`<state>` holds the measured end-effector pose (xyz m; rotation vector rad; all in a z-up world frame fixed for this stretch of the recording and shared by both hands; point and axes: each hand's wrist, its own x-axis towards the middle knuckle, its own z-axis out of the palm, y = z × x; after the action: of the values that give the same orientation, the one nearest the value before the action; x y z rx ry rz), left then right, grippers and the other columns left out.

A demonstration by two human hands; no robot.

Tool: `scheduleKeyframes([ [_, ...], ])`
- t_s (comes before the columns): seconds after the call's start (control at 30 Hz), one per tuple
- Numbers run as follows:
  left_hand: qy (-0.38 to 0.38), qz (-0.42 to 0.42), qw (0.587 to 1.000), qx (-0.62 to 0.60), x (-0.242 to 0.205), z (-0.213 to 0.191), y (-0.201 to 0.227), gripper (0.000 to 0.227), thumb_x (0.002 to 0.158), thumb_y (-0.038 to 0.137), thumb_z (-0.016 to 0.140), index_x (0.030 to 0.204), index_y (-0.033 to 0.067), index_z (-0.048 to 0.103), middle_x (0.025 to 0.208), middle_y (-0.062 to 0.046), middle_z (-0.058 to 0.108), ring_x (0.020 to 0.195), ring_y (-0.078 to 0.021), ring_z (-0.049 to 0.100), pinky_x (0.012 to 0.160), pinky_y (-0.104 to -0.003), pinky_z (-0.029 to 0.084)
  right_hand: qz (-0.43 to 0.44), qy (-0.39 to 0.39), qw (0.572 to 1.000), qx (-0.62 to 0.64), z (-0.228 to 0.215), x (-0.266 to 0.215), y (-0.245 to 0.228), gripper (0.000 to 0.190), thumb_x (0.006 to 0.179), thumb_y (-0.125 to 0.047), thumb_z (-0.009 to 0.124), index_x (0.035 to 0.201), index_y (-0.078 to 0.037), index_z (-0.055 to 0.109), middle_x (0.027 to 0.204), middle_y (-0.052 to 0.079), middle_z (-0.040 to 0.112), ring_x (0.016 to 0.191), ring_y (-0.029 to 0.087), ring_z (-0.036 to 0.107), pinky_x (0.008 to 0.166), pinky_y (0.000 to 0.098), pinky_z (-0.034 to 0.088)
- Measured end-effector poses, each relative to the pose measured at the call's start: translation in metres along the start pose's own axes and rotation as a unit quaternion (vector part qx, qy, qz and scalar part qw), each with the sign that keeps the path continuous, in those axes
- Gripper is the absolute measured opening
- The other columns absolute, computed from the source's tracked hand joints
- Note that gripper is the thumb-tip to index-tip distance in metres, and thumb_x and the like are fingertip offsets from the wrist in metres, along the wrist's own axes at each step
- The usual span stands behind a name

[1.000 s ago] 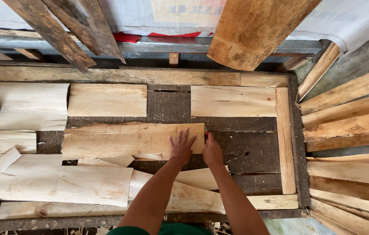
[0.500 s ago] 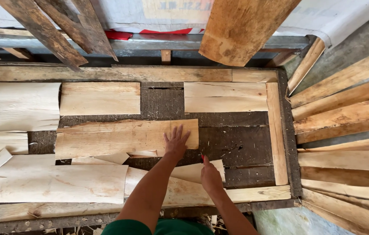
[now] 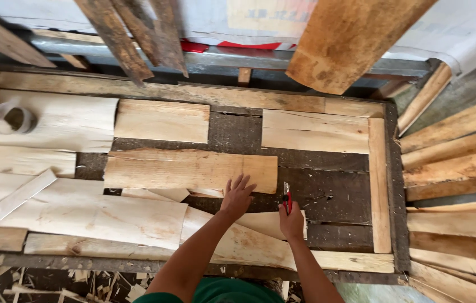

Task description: Trimming wood shingles or thin wood planks using a utility knife.

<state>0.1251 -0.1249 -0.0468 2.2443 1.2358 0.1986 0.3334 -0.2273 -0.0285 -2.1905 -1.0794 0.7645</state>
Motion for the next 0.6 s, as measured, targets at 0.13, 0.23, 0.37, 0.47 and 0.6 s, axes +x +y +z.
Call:
scheduleKeyframes([
  [0.13,-0.001,-0.054,0.998,0.02,-0.015,-0.028,-0.015,0.047,0.099,0.024,0.064,0.144,0.0217,0.052,0.165,-0.01,0.029,0.158,-0.0302,0.016,0.124,-0.061,0.016,-0.013,0.004,1.0,0.027,0.018,0.02,-0.013,0.032,0.092,-0.034,0.071,0.092,-0.004,0.059,0.073,0.016,0.063,0.068,0.035,0.062,0.065,0.0478,0.049],
  [0.23,0.039,-0.074,0.994,0.072,-0.02,-0.037,-0.038,0.05,0.097,0.023,0.066,0.144,0.0173,0.05,0.162,-0.015,0.028,0.154,-0.0354,0.015,0.118,-0.063,0.018,-0.053,0.033,0.998,0.027,0.033,0.036,-0.023,0.036,0.097,-0.033,0.07,0.091,-0.001,0.054,0.08,0.019,0.06,0.071,0.038,0.058,0.068,0.0471,0.047],
  [0.37,0.029,-0.119,0.992,0.038,-0.027,-0.028,-0.063,0.055,0.094,0.019,0.07,0.145,0.0174,0.05,0.162,-0.013,0.029,0.153,-0.0339,0.022,0.121,-0.059,0.022,0.013,0.012,0.998,0.059,0.045,0.047,-0.03,0.032,0.099,-0.03,0.066,0.097,-0.002,0.052,0.082,0.017,0.059,0.073,0.034,0.057,0.07,0.0455,0.046],
  [0.47,0.042,-0.101,0.993,0.034,-0.026,-0.025,-0.068,0.056,0.091,0.017,0.072,0.143,0.0182,0.052,0.161,-0.012,0.03,0.152,-0.0334,0.024,0.12,-0.058,0.023,0.04,0.018,0.996,0.078,0.054,0.056,-0.023,0.03,0.1,-0.03,0.066,0.098,-0.003,0.053,0.082,0.014,0.059,0.073,0.032,0.056,0.07,0.0458,0.046],
  [0.6,0.029,-0.099,0.993,0.058,-0.032,-0.059,-0.05,0.056,0.089,0.017,0.074,0.141,0.0193,0.053,0.156,-0.011,0.035,0.146,-0.0308,0.029,0.114,-0.057,0.028,0.123,0.031,0.985,0.117,0.067,0.078,0.012,0.028,0.099,-0.029,0.07,0.103,-0.004,0.057,0.087,0.008,0.061,0.075,0.024,0.057,0.07,0.0414,0.047],
])
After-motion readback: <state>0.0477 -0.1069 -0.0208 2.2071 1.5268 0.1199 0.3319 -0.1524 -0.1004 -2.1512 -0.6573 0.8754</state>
